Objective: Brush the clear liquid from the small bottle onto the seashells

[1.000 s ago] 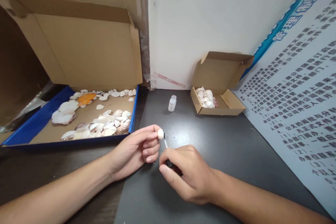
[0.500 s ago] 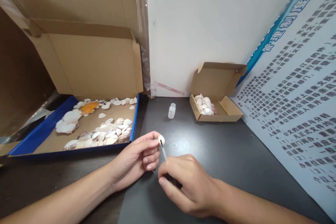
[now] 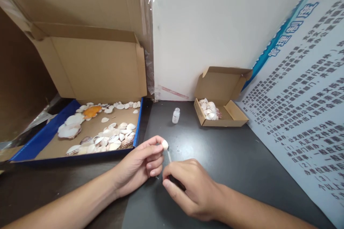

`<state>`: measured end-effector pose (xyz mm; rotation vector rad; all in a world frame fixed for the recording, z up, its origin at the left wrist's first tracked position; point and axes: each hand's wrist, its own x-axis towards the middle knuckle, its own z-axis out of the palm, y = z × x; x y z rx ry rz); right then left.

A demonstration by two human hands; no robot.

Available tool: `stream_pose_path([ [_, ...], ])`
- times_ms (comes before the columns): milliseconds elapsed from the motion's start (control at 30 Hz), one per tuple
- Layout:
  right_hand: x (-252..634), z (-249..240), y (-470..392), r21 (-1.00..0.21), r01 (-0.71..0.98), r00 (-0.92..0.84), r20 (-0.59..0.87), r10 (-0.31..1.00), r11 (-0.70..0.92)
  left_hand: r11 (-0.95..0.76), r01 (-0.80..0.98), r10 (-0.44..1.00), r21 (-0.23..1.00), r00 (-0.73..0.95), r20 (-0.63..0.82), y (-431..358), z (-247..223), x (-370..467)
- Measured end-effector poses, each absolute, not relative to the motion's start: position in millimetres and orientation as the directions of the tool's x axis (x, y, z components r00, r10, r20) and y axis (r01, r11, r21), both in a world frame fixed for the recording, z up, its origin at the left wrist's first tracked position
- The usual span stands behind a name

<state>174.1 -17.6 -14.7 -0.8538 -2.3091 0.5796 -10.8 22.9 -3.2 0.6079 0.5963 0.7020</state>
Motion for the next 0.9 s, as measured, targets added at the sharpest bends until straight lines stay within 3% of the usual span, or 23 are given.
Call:
stream_pose_path([
  [267, 174.1, -17.9, -19.4, -0.608, 0.431, -0.601, 0.358, 0.715, 0.666, 0.603, -0.399, 0.733, 0.691, 0.619, -0.282, 22.1, -3.0, -10.2],
  [500, 173.6, -16.0, -17.7, -0.562, 0.41, -0.629, 0.397, 0.669, 0.718, 0.599, -0.416, 0.739, 0.684, 0.617, -0.272, 22.0, -5.4, -11.1],
  [733, 173.5, -13.5, -20.4, -0.646, 0.448, -0.558, 0.338, 0.758, 0.618, 0.588, -0.428, 0.749, 0.686, 0.608, -0.262, 21.2, -5.1, -11.5],
  [900, 174.0, -13.3, -19.6, -0.595, 0.396, -0.613, 0.396, 0.683, 0.7, 0.589, -0.432, 0.751, 0.683, 0.604, -0.266, 21.0, -4.7, -11.3],
])
